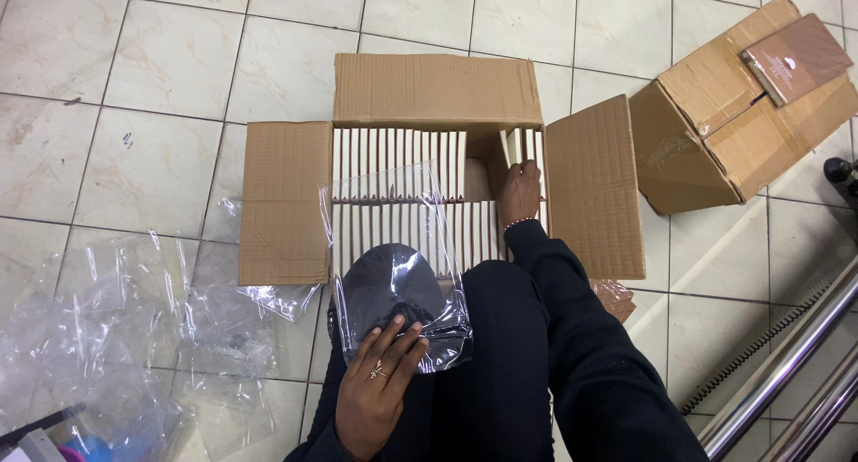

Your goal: The person puts a notebook into a clear plastic sleeve, peels the adhesive strip, and seals the sleeve by hand before setting it aside.

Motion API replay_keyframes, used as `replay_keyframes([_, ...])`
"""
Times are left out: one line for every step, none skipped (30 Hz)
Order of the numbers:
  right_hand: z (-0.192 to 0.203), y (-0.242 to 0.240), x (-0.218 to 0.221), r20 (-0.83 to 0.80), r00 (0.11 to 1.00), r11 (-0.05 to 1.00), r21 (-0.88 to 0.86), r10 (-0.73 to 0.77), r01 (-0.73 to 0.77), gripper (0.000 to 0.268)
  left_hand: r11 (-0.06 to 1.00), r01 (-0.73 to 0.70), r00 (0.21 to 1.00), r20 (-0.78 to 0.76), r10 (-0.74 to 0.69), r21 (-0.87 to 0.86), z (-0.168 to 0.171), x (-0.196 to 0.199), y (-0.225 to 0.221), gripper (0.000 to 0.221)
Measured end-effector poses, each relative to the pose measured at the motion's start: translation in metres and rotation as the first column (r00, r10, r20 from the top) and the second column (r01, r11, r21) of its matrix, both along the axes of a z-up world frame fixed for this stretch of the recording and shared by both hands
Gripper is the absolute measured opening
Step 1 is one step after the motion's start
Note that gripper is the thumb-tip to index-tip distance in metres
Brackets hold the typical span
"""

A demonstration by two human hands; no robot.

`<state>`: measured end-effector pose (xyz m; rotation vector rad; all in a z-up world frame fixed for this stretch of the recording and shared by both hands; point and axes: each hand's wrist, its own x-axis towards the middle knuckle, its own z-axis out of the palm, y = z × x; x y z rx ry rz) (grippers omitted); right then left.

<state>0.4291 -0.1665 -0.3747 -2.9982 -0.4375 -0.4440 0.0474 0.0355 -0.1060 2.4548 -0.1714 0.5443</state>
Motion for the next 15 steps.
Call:
replay_keyframes([0.000, 0.001, -0.001, 0.029, 0.998, 0.995, 0.085, 0.057, -0.059, 0.029, 1.000, 0.008, 1.000, -0.009, -0.009, -0.002, 0.000, 0.000, 0.000, 0.039])
replay_keyframes([-0.001, 0.002, -0.002, 0.061, 0.992, 0.979, 0.167, 0.112, -0.120, 0.033, 1.000, 0.016, 1.000, -0.020, -0.016, -0.005, 0.000, 0.000, 0.001, 0.040])
replay_keyframes([0.001, 0.001, -0.002, 0.061, 0.992, 0.979, 0.165, 0.112, -0.121, 0.033, 1.000, 0.016, 1.000, -0.020, -0.016, -0.007, 0.000, 0.000, 0.000, 0.040])
replay_keyframes([0.002, 0.001, -0.002, 0.041, 0.994, 0.969, 0.222, 0.103, -0.110, 0.033, 1.000, 0.003, 1.000, -0.013, -0.003, -0.003, 0.000, 0.000, 0.000, 0.041])
replay_keyframes([0.003, 0.001, -0.002, 0.021, 0.995, 0.956, 0.278, 0.096, -0.098, 0.033, 1.000, -0.010, 1.000, -0.006, 0.010, 0.001, 0.000, 0.000, -0.001, 0.042])
replay_keyframes([0.011, 0.004, -0.002, 0.022, 0.995, 0.955, 0.280, 0.096, -0.098, 0.033, 1.000, -0.010, 1.000, -0.006, 0.010, 0.003, -0.002, 0.000, 0.000, 0.042])
replay_keyframes([0.019, 0.006, -0.002, -0.049, 0.998, 0.962, 0.271, 0.045, -0.031, 0.041, 1.000, -0.004, 1.000, -0.014, 0.004, 0.003, -0.004, -0.001, 0.000, 0.040])
replay_keyframes([0.027, 0.009, -0.002, -0.119, 0.993, 0.966, 0.257, -0.005, 0.035, 0.054, 1.000, 0.002, 1.000, -0.021, -0.002, 0.002, -0.005, -0.002, 0.001, 0.038])
replay_keyframes([0.028, 0.010, 0.001, -0.118, 0.993, 0.966, 0.258, -0.003, 0.034, 0.054, 1.000, 0.001, 1.000, -0.021, -0.001, 0.003, -0.004, -0.002, 0.001, 0.038])
replay_keyframes([0.028, 0.011, 0.004, -0.153, 0.987, 0.973, 0.217, -0.051, 0.084, 0.054, 1.000, 0.006, 1.000, -0.023, -0.006, -0.008, -0.003, -0.001, 0.001, 0.038])
replay_keyframes([0.028, 0.012, 0.007, -0.185, 0.978, 0.976, 0.174, -0.099, 0.132, 0.055, 1.000, 0.011, 1.000, -0.025, -0.012, -0.019, -0.002, -0.001, 0.002, 0.039])
replay_keyframes([0.026, 0.013, 0.009, -0.184, 0.978, 0.976, 0.175, -0.098, 0.131, 0.055, 1.000, 0.010, 1.000, -0.024, -0.011, -0.018, -0.001, 0.000, 0.001, 0.039])
replay_keyframes([0.024, 0.014, 0.010, -0.169, 0.979, 0.977, 0.157, -0.118, 0.144, 0.059, 1.000, -0.001, 1.000, -0.018, 0.000, -0.026, 0.000, 0.000, 0.001, 0.038])
replay_keyframes([0.021, 0.015, 0.012, -0.153, 0.979, 0.978, 0.139, -0.136, 0.158, 0.064, 0.999, -0.012, 1.000, -0.012, 0.012, -0.034, 0.001, 0.001, 0.000, 0.039])
replay_keyframes([0.015, 0.014, 0.016, -0.152, 0.979, 0.978, 0.140, -0.135, 0.157, 0.064, 0.999, -0.013, 1.000, -0.011, 0.013, -0.033, -0.001, 0.001, 0.000, 0.039])
